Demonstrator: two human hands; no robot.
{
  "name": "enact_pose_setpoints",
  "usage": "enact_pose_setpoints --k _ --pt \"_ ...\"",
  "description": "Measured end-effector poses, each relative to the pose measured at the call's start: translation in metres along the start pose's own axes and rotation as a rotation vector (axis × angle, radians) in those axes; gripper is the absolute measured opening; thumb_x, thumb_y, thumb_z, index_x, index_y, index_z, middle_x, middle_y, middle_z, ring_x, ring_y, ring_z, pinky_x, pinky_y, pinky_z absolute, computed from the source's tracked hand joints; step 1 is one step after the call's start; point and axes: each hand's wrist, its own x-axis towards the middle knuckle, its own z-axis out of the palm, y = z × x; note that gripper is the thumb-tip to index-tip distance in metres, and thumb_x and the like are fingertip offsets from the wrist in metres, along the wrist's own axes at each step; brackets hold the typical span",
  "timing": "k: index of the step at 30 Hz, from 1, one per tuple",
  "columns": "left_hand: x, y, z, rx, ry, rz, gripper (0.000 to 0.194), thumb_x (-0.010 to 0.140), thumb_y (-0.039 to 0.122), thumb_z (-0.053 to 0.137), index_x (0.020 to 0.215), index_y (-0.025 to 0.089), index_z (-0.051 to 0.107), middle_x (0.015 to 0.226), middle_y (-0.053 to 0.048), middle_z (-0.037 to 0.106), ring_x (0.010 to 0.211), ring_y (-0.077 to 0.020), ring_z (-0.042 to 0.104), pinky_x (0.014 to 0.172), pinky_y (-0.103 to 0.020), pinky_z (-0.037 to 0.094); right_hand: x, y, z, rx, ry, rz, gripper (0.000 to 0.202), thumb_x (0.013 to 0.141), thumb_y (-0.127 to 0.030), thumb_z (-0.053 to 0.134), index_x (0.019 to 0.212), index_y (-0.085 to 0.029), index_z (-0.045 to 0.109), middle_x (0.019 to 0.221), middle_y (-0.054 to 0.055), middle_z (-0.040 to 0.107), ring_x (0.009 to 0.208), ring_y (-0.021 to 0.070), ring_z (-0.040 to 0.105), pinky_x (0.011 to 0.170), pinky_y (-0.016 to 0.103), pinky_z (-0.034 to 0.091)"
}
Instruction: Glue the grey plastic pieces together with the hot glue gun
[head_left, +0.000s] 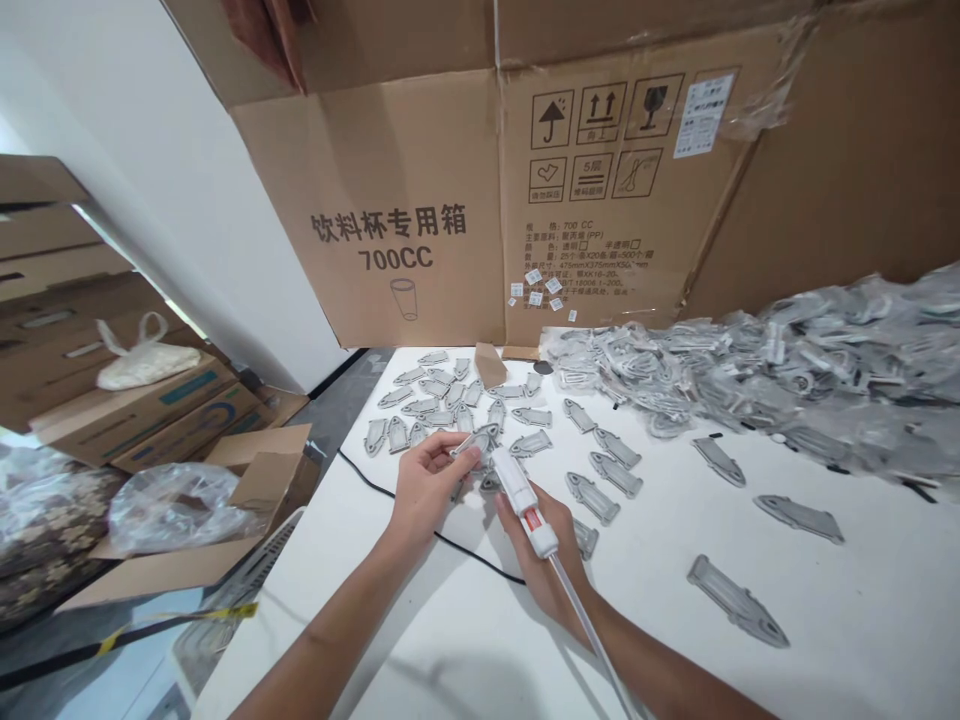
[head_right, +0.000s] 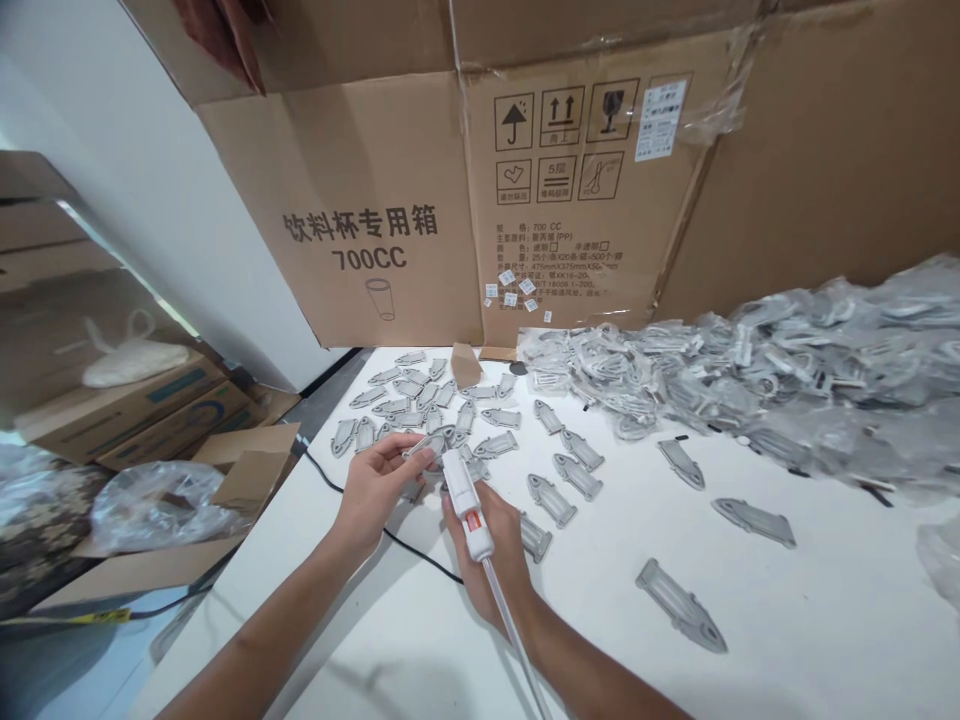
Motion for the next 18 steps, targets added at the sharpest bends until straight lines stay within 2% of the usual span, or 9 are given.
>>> enact_pose_setpoints --k 5,9,13,18 --pt "-0.001 0.002 0.001 0.031 0.01 -0.017 0.047 0.073 0.05 0.09 0.101 0.017 0.072 0.075 -0.008 0.077 0.065 -0.0153 0.066 0.061 -0.024 0.05 -0.001 -0.002 -0.001 -0.011 -0.012 0.003 0.037 0.101 -0.049 0.06 0.077 -0.022 0.051 0.07 -0.004 0.049 0.063 0.0147 0.044 0.059 0.027 0.035" --pt "-0.002 0.002 0.002 0.022 0.01 -0.005 0.046 0.074 0.05 0.089 0.101 0.017 0.072 0.078 -0.008 0.078 0.071 -0.0181 0.07 0.063 -0.025 0.051 0.0 -0.002 -0.001 -0.011 -0.027 -0.001 0.035 0.101 -0.05 0.059 0.08 -0.022 0.055 0.072 -0.004 0.05 0.064 0.0151 0.045 0.06 0.027 0.037" --pt "-0.004 0.005 0.004 0.016 0.011 0.021 0.044 0.074 0.048 0.089 0.099 0.016 0.073 0.077 -0.008 0.077 0.07 -0.0178 0.07 0.063 -0.026 0.052 -0.001 0.003 0.0 -0.006 -0.016 0.0 0.034 0.1 -0.049 0.06 0.081 -0.022 0.057 0.069 -0.004 0.05 0.062 0.0151 0.044 0.055 0.027 0.035" --pt "-0.006 0.006 0.006 -0.023 0.012 0.056 0.042 0.073 0.047 0.09 0.097 0.016 0.073 0.076 -0.006 0.076 0.073 -0.0185 0.072 0.064 -0.026 0.054 -0.002 0.009 0.0 0.006 -0.016 0.04 0.039 0.1 -0.05 0.06 0.074 -0.022 0.049 0.064 -0.005 0.047 0.058 0.0141 0.039 0.051 0.026 0.032"
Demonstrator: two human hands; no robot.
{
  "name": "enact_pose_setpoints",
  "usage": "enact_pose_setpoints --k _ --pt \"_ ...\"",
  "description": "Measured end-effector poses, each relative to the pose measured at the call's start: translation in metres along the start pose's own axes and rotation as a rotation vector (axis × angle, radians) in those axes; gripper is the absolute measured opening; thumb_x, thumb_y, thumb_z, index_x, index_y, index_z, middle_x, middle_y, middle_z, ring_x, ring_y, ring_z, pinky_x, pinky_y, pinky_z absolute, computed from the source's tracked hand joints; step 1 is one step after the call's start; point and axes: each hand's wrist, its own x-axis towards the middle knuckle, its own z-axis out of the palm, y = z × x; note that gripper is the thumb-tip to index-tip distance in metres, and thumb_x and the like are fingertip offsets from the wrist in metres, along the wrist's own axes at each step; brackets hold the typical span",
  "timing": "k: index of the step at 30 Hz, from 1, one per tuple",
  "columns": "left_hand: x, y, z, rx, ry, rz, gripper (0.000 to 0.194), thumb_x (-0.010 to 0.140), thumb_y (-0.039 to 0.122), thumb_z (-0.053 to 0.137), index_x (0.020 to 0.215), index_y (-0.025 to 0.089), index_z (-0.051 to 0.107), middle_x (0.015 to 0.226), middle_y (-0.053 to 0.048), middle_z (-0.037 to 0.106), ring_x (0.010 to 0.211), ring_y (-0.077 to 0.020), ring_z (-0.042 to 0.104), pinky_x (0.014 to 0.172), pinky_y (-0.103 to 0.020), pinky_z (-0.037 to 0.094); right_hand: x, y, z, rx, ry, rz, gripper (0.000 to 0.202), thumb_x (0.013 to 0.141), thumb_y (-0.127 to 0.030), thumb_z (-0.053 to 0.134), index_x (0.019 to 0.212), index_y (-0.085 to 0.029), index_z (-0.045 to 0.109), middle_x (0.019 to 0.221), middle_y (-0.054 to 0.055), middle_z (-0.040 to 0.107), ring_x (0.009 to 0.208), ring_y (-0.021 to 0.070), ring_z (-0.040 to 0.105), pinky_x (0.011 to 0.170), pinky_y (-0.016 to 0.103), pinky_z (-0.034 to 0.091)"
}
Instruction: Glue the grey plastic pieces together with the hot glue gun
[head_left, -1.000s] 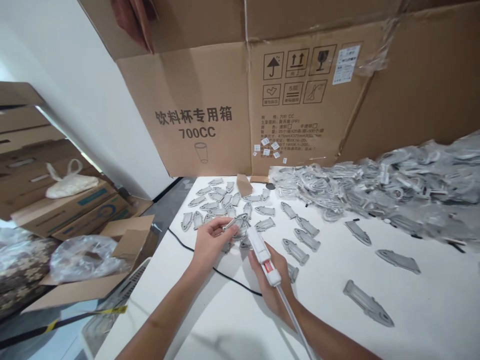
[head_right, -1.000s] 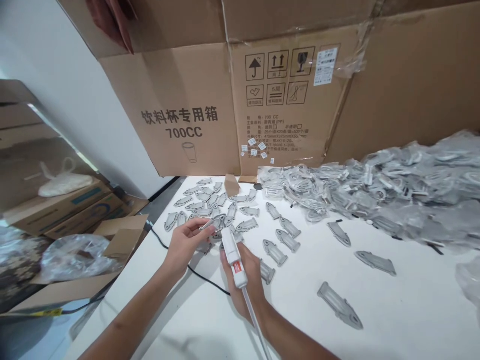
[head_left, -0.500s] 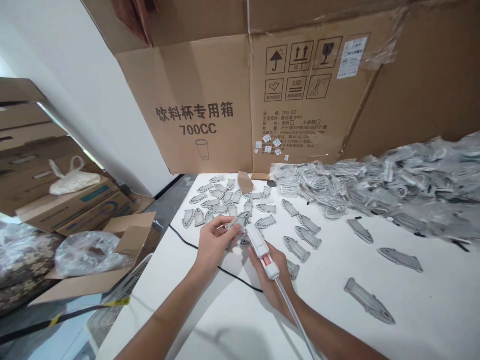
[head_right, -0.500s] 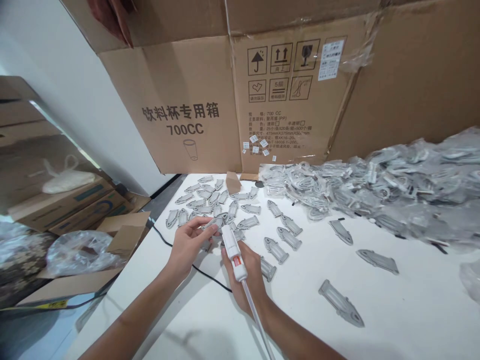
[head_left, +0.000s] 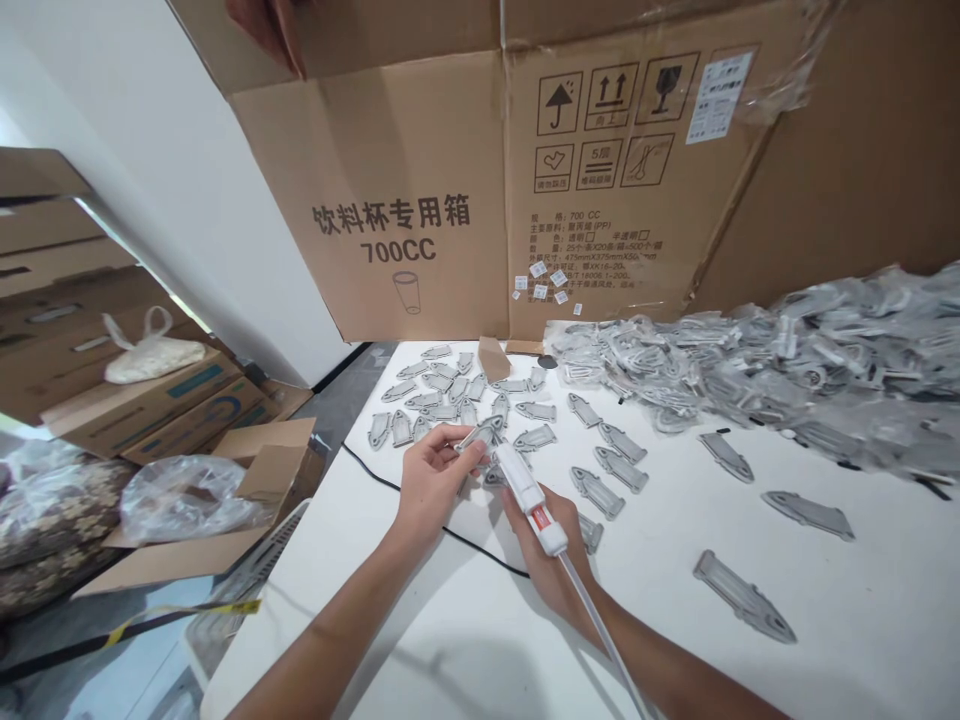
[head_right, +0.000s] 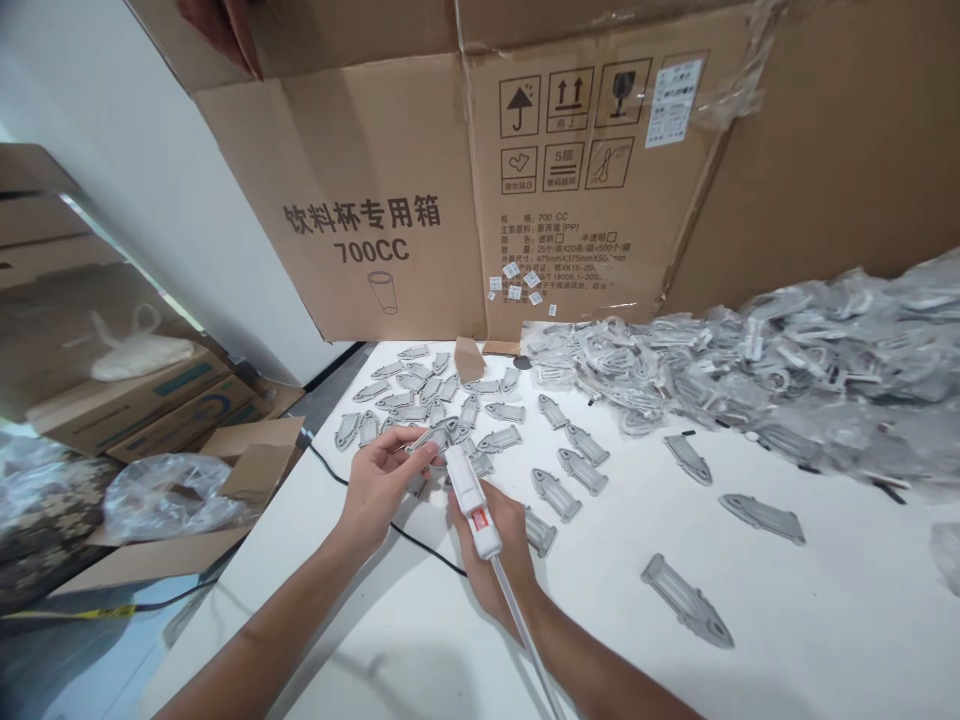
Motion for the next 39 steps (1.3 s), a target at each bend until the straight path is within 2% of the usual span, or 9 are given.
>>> enact_pose_setpoints --k 13,19,26,30,32,36,39 --pt "0.0 -0.003 0.002 0.001 0.025 0.01 0.04 0.072 0.044 0.091 0.097 0.017 0.074 0.079 -0.006 0.076 0.073 -0.0192 0.072 0.063 -0.027 0.054 0.0 -0.003 0.0 -0.027 0.008 0.065 0.047 0.097 -0.048 0.06 0.065 -0.024 0.034 0.056 -0.007 0.033 0.053 0.012 0.027 0.046 0.027 0.022" --pt "0.0 -0.004 0.003 0.006 0.035 0.029 0.039 0.073 0.043 0.09 0.097 0.017 0.074 0.08 -0.005 0.075 0.075 -0.0192 0.072 0.064 -0.028 0.055 0.001 -0.004 -0.002 -0.039 0.0 0.056 0.044 0.096 -0.049 0.061 0.067 -0.023 0.041 0.058 -0.005 0.04 0.053 0.0126 0.033 0.048 0.027 0.026" --pt "0.001 -0.008 -0.001 0.107 0.045 0.146 0.032 0.08 0.042 0.085 0.1 0.019 0.077 0.091 -0.007 0.077 0.082 -0.0207 0.071 0.074 -0.031 0.056 0.001 -0.004 -0.003 0.004 0.005 0.105 0.049 0.097 -0.057 0.059 0.065 -0.022 0.046 0.057 -0.003 0.045 0.055 0.014 0.039 0.051 0.028 0.03" --pt "0.005 -0.009 -0.009 0.299 0.041 0.365 0.019 0.087 0.039 0.079 0.097 0.023 0.079 0.096 -0.007 0.075 0.091 -0.0222 0.069 0.083 -0.033 0.054 0.002 -0.007 -0.004 0.07 -0.019 0.162 0.053 0.096 -0.059 0.059 0.061 -0.022 0.045 0.053 -0.004 0.042 0.051 0.0131 0.038 0.049 0.028 0.03" --pt "0.006 -0.008 -0.012 0.376 0.035 0.446 0.016 0.089 0.038 0.077 0.097 0.025 0.081 0.094 -0.007 0.075 0.089 -0.0226 0.068 0.083 -0.034 0.053 0.003 -0.008 -0.004 0.085 -0.026 0.175 0.053 0.096 -0.058 0.06 0.06 -0.022 0.045 0.053 -0.003 0.043 0.05 0.0131 0.039 0.049 0.028 0.031" --pt "0.007 -0.005 -0.014 0.419 0.033 0.503 0.015 0.089 0.039 0.076 0.095 0.027 0.083 0.09 -0.007 0.075 0.086 -0.0238 0.066 0.081 -0.035 0.052 0.004 -0.011 -0.005 0.081 -0.035 0.177 0.049 0.095 -0.054 0.062 0.06 -0.021 0.049 0.051 -0.004 0.043 0.048 0.0129 0.037 0.047 0.027 0.027" --pt "0.008 -0.006 -0.013 0.411 0.052 0.488 0.015 0.088 0.04 0.076 0.095 0.027 0.081 0.093 -0.007 0.076 0.088 -0.0237 0.068 0.083 -0.034 0.054 0.005 -0.012 -0.006 0.065 -0.022 0.148 0.048 0.092 -0.053 0.066 0.06 -0.021 0.052 0.051 -0.004 0.043 0.048 0.0133 0.038 0.048 0.028 0.028"
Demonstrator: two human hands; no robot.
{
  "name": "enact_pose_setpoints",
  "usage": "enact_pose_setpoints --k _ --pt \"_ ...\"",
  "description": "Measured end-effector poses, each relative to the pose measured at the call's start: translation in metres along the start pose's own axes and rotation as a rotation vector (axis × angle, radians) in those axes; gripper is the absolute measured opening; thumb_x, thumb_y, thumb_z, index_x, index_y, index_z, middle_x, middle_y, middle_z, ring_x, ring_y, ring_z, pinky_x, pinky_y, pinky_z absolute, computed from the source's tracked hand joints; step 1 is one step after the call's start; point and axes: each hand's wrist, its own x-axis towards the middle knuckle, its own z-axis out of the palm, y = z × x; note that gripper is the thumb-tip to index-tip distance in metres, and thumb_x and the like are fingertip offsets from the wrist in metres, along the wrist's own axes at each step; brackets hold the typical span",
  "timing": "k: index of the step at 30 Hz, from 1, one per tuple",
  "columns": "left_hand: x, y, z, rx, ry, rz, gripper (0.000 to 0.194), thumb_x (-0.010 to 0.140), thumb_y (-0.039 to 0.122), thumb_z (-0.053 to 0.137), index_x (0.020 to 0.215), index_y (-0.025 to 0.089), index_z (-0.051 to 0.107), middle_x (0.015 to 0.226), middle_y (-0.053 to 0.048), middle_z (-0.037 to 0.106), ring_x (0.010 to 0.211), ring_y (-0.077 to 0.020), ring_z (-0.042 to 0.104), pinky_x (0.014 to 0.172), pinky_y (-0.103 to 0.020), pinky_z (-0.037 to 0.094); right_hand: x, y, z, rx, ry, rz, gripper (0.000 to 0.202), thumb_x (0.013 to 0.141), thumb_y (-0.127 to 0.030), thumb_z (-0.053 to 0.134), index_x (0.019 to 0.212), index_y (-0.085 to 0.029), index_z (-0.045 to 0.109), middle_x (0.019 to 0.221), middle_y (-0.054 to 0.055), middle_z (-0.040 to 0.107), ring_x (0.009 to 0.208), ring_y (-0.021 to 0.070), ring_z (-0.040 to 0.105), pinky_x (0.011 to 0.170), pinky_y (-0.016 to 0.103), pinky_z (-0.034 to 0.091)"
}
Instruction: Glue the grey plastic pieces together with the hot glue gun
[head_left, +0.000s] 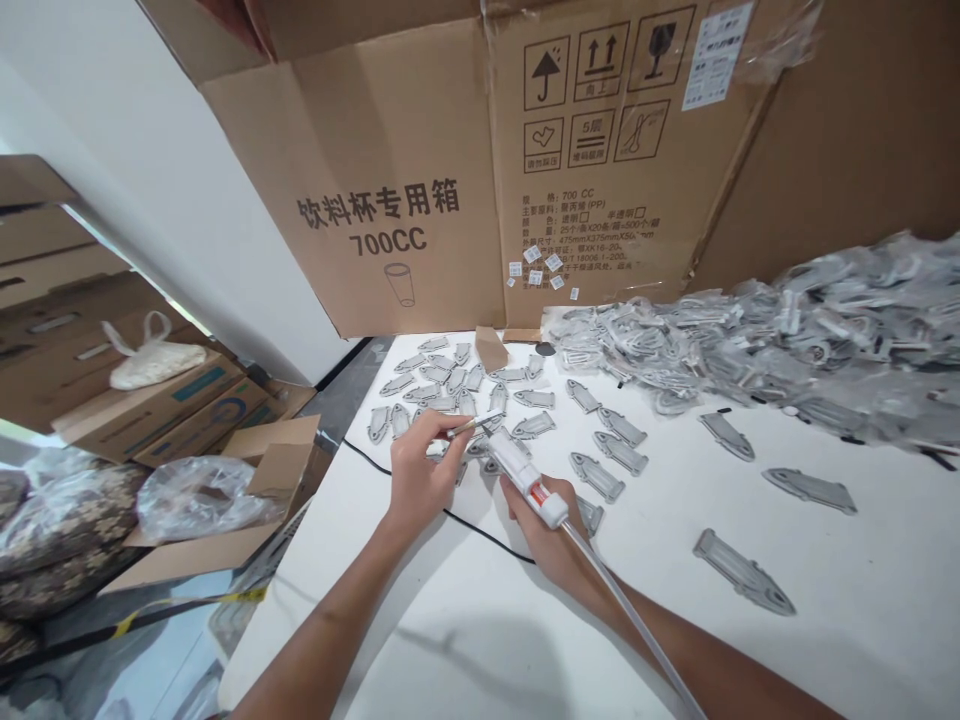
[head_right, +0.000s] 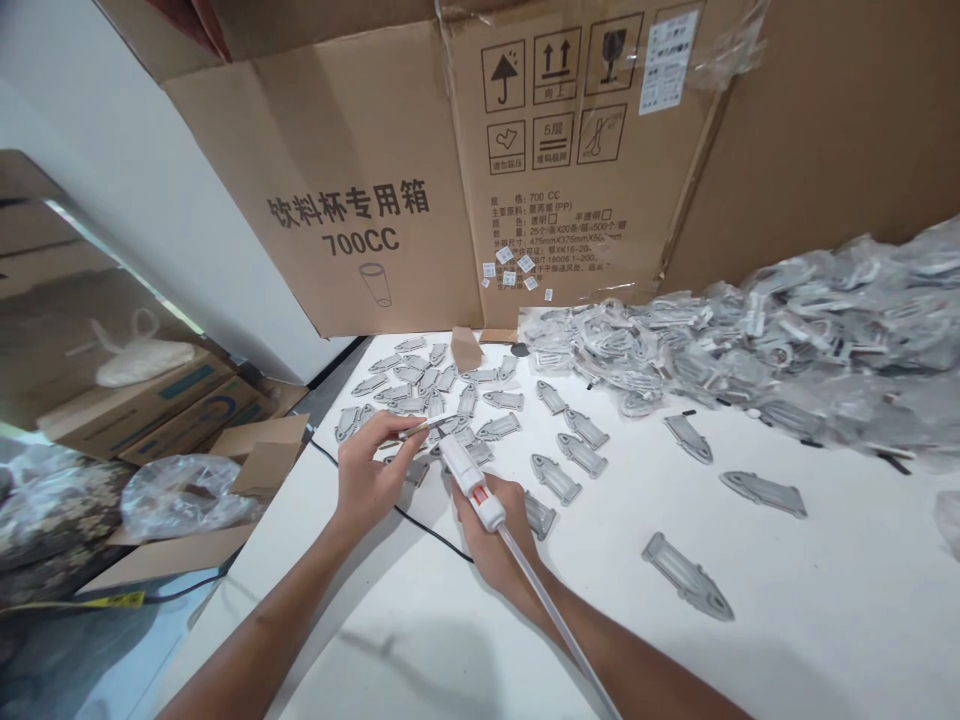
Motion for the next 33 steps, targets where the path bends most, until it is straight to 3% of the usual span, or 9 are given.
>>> enact_pose_setpoints --k 5,11,16,23,28,33 --pt "0.002 -0.007 0.001 -0.01 0.033 -0.161 0.021 0.087 0.042 0.079 0.096 0.024 0.078 0.1 -0.006 0.077 0.092 -0.0216 0.07 0.085 -0.033 0.055 -0.002 0.0 -0.001 0.015 0.052 -0.037 0.045 0.094 -0.055 0.065 0.066 -0.021 0.053 0.056 -0.003 0.048 0.052 0.0147 0.042 0.05 0.028 0.032" --pt "0.007 -0.012 0.001 -0.375 -0.036 -0.432 0.047 0.072 0.042 0.091 0.108 0.021 0.07 0.093 -0.003 0.073 0.083 -0.0169 0.069 0.078 -0.029 0.057 -0.004 0.001 -0.001 0.005 0.059 -0.087 0.043 0.095 -0.054 0.064 0.069 -0.022 0.052 0.062 -0.002 0.052 0.058 0.0163 0.048 0.056 0.029 0.038" --pt "0.006 -0.007 0.002 -0.46 -0.068 -0.474 0.062 0.07 0.04 0.093 0.124 0.02 0.07 0.106 -0.006 0.075 0.087 -0.0173 0.07 0.081 -0.028 0.057 -0.003 0.003 -0.001 -0.058 0.073 -0.14 0.039 0.097 -0.052 0.061 0.073 -0.021 0.056 0.066 -0.001 0.057 0.064 0.0182 0.054 0.063 0.03 0.043" --pt "0.005 -0.01 0.003 -0.435 -0.004 -0.537 0.046 0.069 0.042 0.093 0.104 0.017 0.077 0.099 -0.006 0.076 0.089 -0.0181 0.068 0.083 -0.029 0.058 -0.004 0.001 -0.003 -0.087 0.077 -0.141 0.036 0.095 -0.049 0.065 0.072 -0.021 0.058 0.065 0.0 0.059 0.062 0.0194 0.056 0.06 0.03 0.042" --pt "0.004 -0.007 0.004 -0.349 0.026 -0.572 0.046 0.067 0.042 0.094 0.103 0.018 0.076 0.08 -0.001 0.07 0.069 -0.0122 0.06 0.067 -0.023 0.052 -0.004 0.0 -0.003 -0.102 0.043 -0.163 0.038 0.099 -0.049 0.061 0.072 -0.022 0.055 0.065 -0.002 0.055 0.06 0.0173 0.052 0.058 0.028 0.041" --pt "0.002 -0.005 0.006 -0.383 0.064 -0.513 0.044 0.066 0.04 0.095 0.098 0.019 0.074 0.102 -0.003 0.072 0.073 -0.0118 0.066 0.073 -0.026 0.057 -0.003 -0.002 -0.002 -0.129 0.012 -0.207 0.038 0.098 -0.045 0.061 0.071 -0.023 0.048 0.064 -0.004 0.048 0.058 0.0147 0.045 0.056 0.027 0.035"
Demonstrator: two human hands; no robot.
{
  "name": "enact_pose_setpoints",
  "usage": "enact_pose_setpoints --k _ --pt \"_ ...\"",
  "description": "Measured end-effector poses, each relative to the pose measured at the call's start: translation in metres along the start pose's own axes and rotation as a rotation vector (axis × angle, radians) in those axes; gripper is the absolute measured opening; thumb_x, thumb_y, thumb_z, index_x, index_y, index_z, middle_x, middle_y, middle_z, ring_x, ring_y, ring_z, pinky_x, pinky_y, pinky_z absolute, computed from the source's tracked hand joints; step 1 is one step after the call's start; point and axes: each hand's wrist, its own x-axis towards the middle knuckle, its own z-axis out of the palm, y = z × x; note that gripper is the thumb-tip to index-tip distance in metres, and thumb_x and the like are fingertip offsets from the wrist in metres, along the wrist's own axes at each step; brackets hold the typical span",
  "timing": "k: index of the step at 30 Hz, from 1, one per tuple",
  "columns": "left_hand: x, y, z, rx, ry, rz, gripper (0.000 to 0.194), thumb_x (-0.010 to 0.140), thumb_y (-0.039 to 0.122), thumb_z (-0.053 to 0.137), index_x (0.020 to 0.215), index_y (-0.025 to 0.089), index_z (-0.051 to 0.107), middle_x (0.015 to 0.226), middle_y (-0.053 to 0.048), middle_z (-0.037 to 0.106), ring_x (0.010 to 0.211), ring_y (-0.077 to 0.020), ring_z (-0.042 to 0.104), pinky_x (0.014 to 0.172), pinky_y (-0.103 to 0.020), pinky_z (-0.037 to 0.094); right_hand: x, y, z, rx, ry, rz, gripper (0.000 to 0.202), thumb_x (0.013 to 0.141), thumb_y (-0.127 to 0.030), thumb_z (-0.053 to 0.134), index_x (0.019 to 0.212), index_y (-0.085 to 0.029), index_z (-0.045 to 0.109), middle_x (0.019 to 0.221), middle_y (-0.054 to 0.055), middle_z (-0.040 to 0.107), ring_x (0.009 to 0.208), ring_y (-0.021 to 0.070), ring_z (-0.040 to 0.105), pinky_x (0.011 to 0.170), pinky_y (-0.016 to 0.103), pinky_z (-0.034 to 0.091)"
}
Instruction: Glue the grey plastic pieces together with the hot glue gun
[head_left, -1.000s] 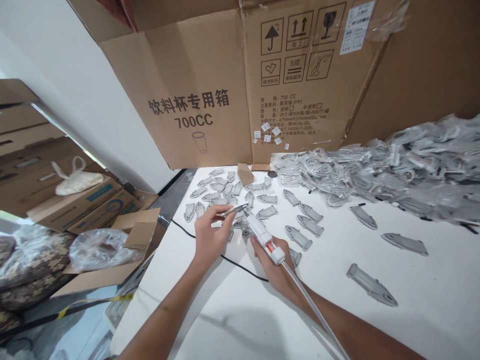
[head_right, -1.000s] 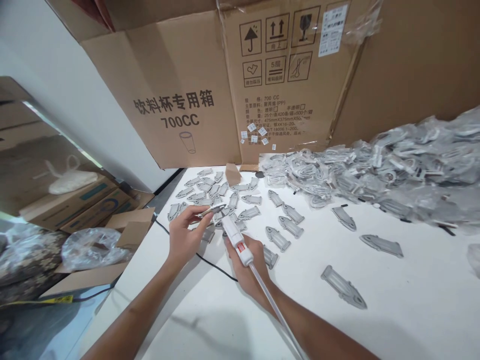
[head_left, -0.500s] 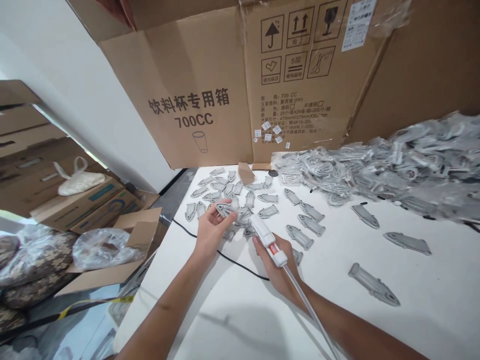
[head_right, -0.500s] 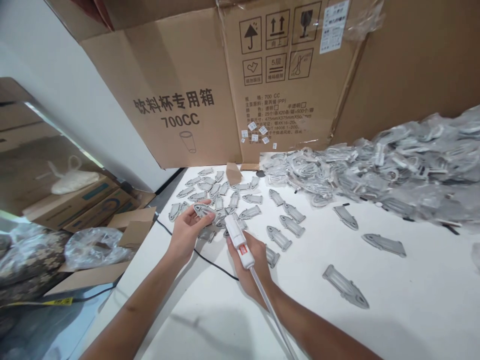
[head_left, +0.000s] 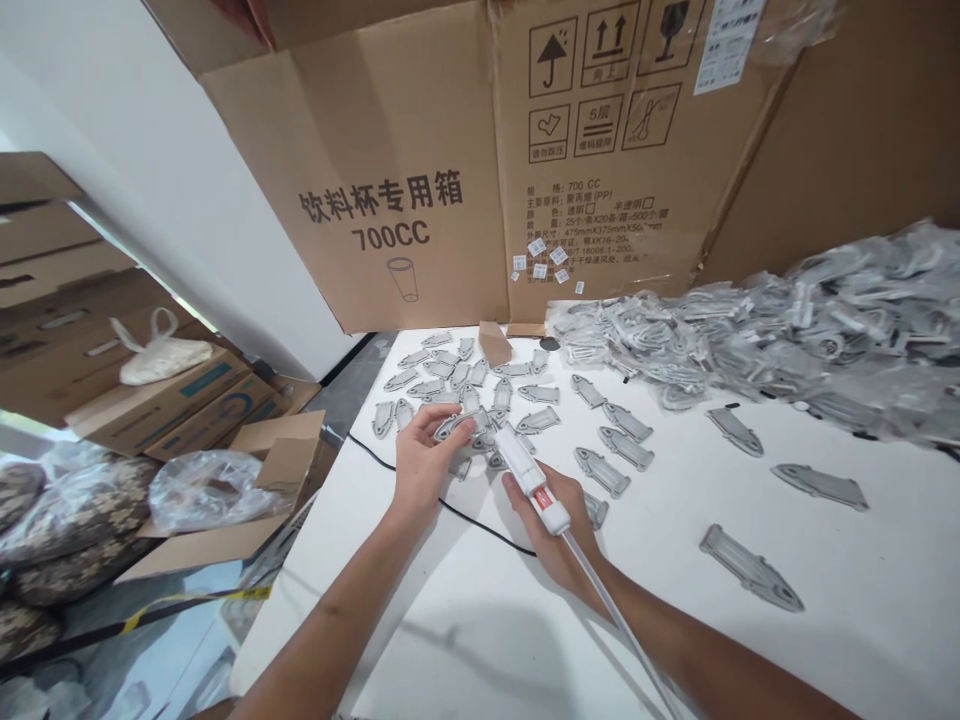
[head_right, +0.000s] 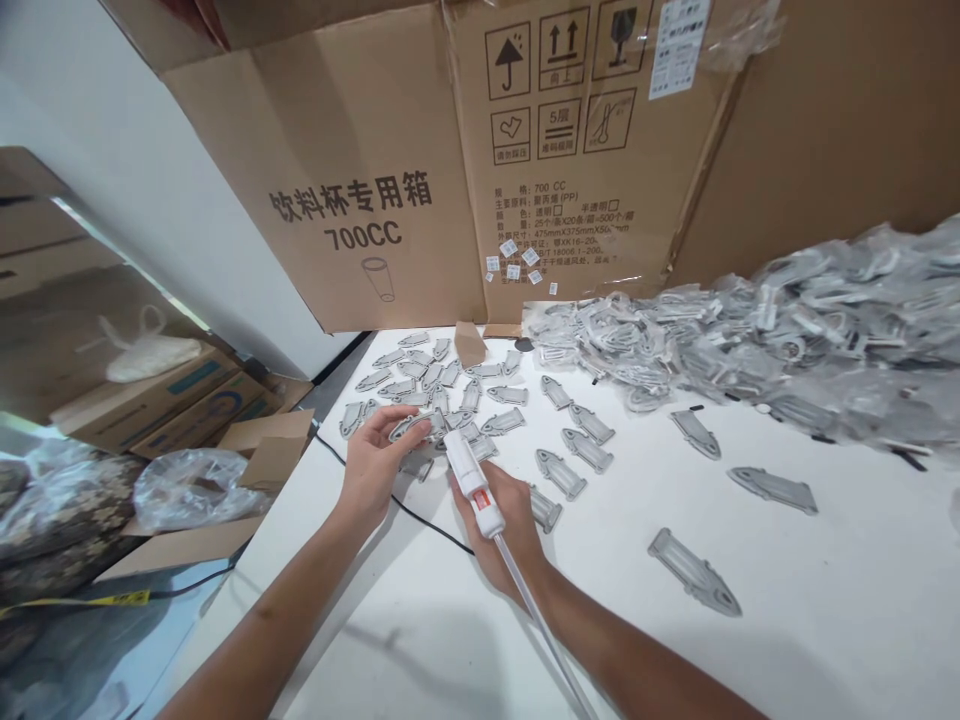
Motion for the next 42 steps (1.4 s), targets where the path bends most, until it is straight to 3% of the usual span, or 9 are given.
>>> enact_pose_setpoints --k 8,20,28,42 --pt "-0.003 0.001 0.004 -0.077 0.005 -0.013 0.042 0.063 0.038 0.097 0.086 0.016 0.069 0.084 -0.001 0.067 0.072 -0.0147 0.069 0.073 -0.03 0.063 0.001 -0.001 0.001 -0.006 -0.03 -0.076 0.038 0.1 -0.042 0.06 0.071 -0.023 0.044 0.067 -0.005 0.045 0.057 0.0133 0.041 0.056 0.027 0.03" --pt "-0.005 0.001 0.005 -0.09 -0.024 -0.006 0.04 0.064 0.036 0.097 0.087 0.017 0.07 0.082 -0.001 0.067 0.076 -0.0148 0.068 0.072 -0.029 0.063 0.001 0.004 0.001 -0.021 -0.053 -0.077 0.037 0.101 -0.037 0.06 0.071 -0.022 0.044 0.067 -0.006 0.044 0.058 0.0131 0.041 0.058 0.027 0.03" --pt "-0.002 -0.001 0.002 -0.052 -0.046 0.001 0.039 0.067 0.036 0.095 0.089 0.017 0.069 0.083 -0.001 0.069 0.07 -0.0141 0.069 0.069 -0.027 0.057 -0.002 0.015 0.002 -0.059 -0.063 -0.077 0.026 0.096 -0.023 0.057 0.072 -0.022 0.046 0.068 -0.005 0.047 0.059 0.0135 0.043 0.057 0.027 0.03" --pt "-0.003 0.0 0.003 -0.028 -0.052 0.01 0.035 0.071 0.033 0.092 0.088 0.019 0.065 0.082 0.0 0.068 0.068 -0.0123 0.065 0.066 -0.025 0.052 -0.001 0.021 0.006 -0.102 -0.047 -0.035 0.037 0.095 -0.029 0.057 0.064 -0.021 0.04 0.058 -0.008 0.039 0.055 0.0106 0.033 0.051 0.026 0.025"
